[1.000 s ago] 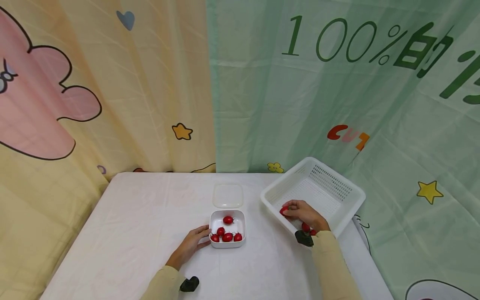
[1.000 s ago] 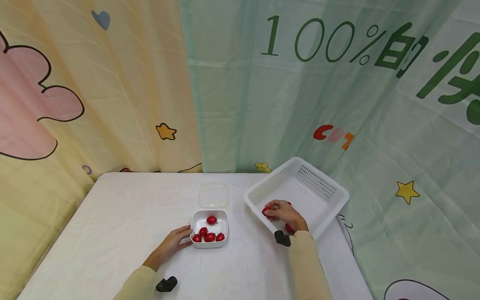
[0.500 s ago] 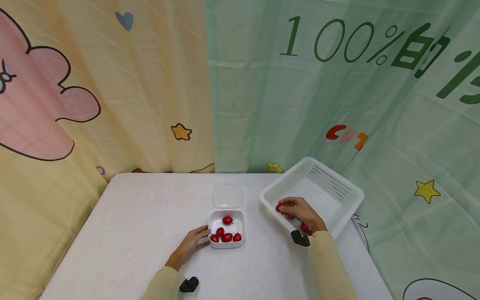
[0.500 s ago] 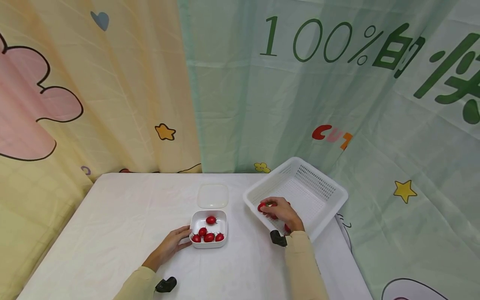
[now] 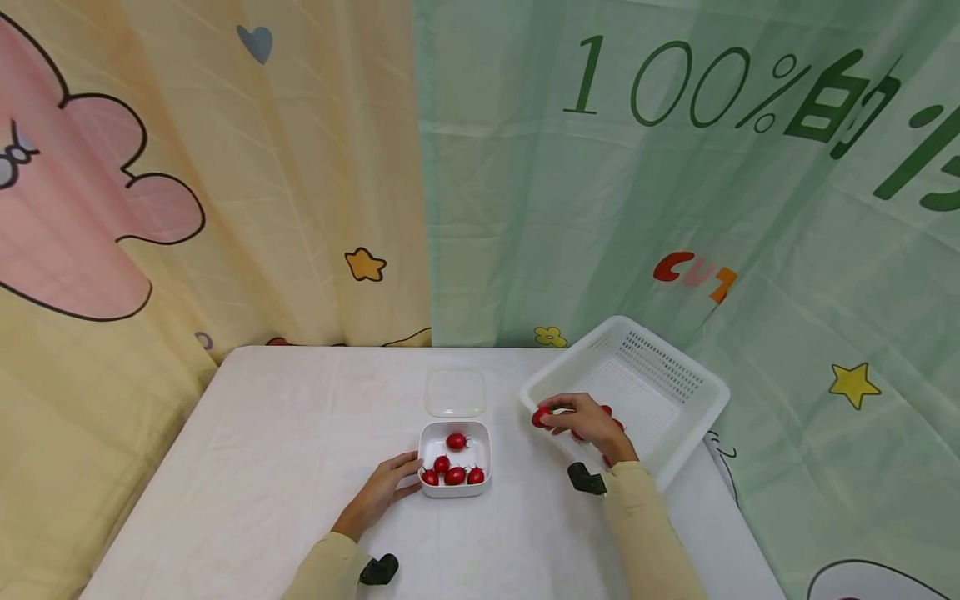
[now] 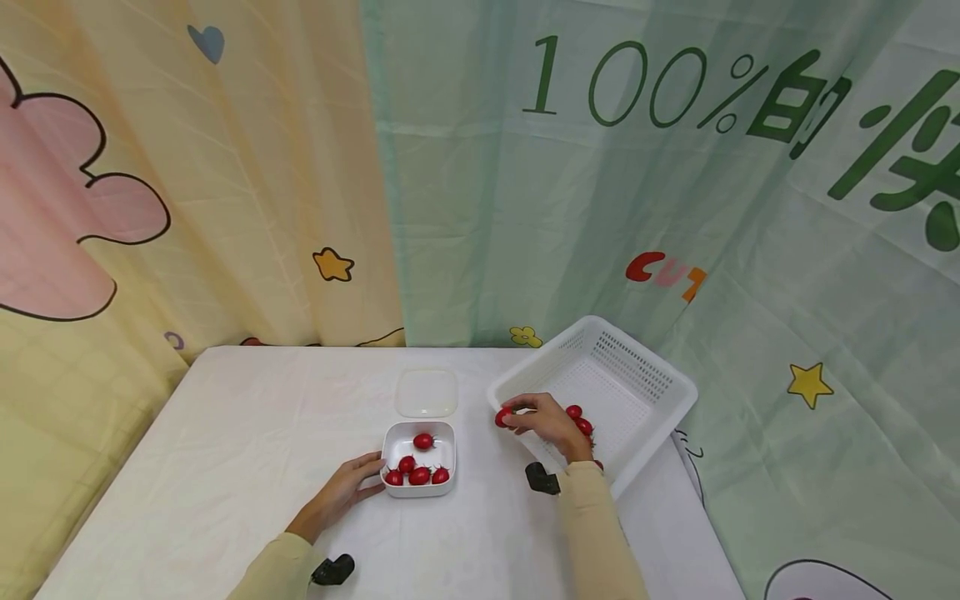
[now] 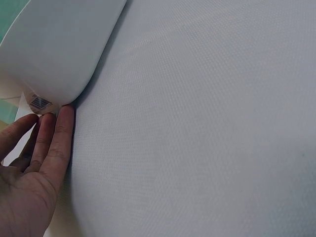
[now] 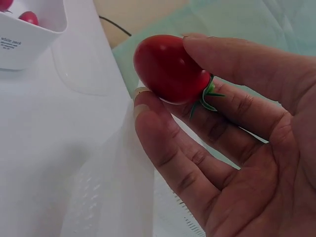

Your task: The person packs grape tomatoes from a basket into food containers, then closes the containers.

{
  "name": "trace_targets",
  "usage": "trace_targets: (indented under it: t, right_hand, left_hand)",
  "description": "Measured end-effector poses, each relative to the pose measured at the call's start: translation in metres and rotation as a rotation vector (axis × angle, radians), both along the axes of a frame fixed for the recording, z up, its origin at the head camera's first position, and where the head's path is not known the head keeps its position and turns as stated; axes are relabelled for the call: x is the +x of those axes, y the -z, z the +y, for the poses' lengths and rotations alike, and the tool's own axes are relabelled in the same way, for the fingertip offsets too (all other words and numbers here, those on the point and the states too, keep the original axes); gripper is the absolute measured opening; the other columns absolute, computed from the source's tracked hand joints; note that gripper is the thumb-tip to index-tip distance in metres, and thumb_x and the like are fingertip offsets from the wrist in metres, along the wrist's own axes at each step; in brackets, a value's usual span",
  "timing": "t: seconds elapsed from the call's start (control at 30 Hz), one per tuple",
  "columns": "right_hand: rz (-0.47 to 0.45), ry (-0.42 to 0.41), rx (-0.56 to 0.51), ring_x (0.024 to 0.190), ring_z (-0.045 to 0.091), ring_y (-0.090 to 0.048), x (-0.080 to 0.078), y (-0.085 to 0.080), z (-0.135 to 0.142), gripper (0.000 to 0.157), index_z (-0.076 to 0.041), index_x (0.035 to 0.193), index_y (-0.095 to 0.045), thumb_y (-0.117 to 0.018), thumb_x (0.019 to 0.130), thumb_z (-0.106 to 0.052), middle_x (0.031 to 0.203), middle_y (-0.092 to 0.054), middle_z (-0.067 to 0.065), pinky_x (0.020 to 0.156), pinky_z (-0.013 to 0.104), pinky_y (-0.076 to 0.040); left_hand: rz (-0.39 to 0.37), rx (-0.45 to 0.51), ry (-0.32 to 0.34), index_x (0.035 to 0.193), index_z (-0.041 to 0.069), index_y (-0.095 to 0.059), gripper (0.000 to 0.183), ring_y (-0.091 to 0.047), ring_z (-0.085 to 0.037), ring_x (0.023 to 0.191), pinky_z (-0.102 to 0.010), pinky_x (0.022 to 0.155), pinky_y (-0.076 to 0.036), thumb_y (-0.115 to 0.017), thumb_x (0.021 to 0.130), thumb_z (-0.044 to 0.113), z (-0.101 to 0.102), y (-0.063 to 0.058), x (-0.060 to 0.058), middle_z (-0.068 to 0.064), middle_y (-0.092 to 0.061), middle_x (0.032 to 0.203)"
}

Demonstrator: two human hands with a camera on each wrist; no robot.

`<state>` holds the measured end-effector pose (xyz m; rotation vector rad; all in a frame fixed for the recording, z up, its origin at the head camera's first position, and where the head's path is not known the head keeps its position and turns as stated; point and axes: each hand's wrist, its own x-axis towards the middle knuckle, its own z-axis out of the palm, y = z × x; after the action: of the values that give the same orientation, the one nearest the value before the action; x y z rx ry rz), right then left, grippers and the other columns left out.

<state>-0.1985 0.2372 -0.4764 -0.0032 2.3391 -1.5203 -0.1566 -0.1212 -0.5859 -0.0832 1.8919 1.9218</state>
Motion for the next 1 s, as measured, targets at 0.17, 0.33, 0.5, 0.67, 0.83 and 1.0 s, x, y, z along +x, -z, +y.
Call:
trace_targets:
  t: [0.17, 0.33, 0.5, 0.67, 0.83, 1.0]
  right_hand:
    - [0.04, -0.065, -0.034, 0.088, 0.028, -0.066, -0.001, 0.0, -0.008, 0.042, 0.003, 0.119, -0.063, -0.073, 0.087, -0.022, 0.101, -0.068, 0.009, 0.077, 0.039, -0.053]
    - [0.06, -0.122, -0.069, 0.092, 0.034, -0.066, 0.0, -0.001, -0.018, 0.04, 0.006, 0.118, -0.062, -0.071, 0.088, -0.02, 0.103, -0.068, 0.01, 0.086, 0.04, -0.055]
    - [0.044, -0.135, -0.071, 0.094, 0.032, -0.067, -0.001, 0.002, -0.029, 0.039, 0.003, 0.119, -0.062, -0.071, 0.089, -0.021, 0.106, -0.066, 0.01, 0.091, 0.041, -0.054]
    - [0.05, -0.163, -0.086, 0.088, 0.022, -0.068, 0.0, 0.004, -0.04, 0.034, 0.001, 0.116, -0.064, -0.07, 0.089, -0.019, 0.103, -0.067, 0.009, 0.09, 0.044, -0.054]
    - [0.05, -0.2, -0.075, 0.088, 0.021, -0.067, -0.001, 0.006, -0.053, 0.033, 0.001, 0.115, -0.065, -0.069, 0.089, -0.018, 0.103, -0.067, 0.008, 0.087, 0.039, -0.056]
    - [0.052, -0.222, -0.041, 0.092, 0.028, -0.065, -0.001, 0.009, -0.065, 0.031, 0.002, 0.115, -0.065, -0.069, 0.089, -0.016, 0.104, -0.066, 0.008, 0.084, 0.036, -0.056]
  left_hand:
    - [-0.003, -0.006, -0.005, 0.14, -0.01, -0.039, 0.059, -0.052, -0.033, 0.119, -0.045, 0.099, -0.048, -0.053, 0.099, 0.03, 0.001, -0.001, 0.001, -0.026, -0.045, 0.139]
    - [-0.002, -0.003, -0.011, 0.139, -0.01, -0.039, 0.06, -0.052, -0.033, 0.119, -0.046, 0.099, -0.048, -0.054, 0.099, 0.032, 0.0, -0.001, 0.001, -0.026, -0.045, 0.139]
    - [0.002, -0.002, -0.002, 0.14, -0.01, -0.038, 0.061, -0.051, -0.034, 0.12, -0.045, 0.099, -0.048, -0.054, 0.099, 0.031, 0.0, -0.001, 0.001, -0.026, -0.045, 0.139]
    - [0.001, -0.008, 0.0, 0.14, -0.01, -0.038, 0.061, -0.051, -0.035, 0.12, -0.045, 0.098, -0.048, -0.054, 0.099, 0.032, 0.001, -0.002, 0.001, -0.027, -0.044, 0.139]
    - [0.0, -0.004, -0.001, 0.14, -0.011, -0.038, 0.06, -0.052, -0.033, 0.119, -0.045, 0.098, -0.048, -0.053, 0.099, 0.031, 0.001, -0.002, 0.001, -0.027, -0.044, 0.139]
    - [0.006, 0.003, 0.002, 0.14, -0.011, -0.038, 0.06, -0.052, -0.033, 0.12, -0.045, 0.099, -0.048, -0.053, 0.099, 0.03, 0.0, 0.0, 0.0, -0.027, -0.044, 0.14]
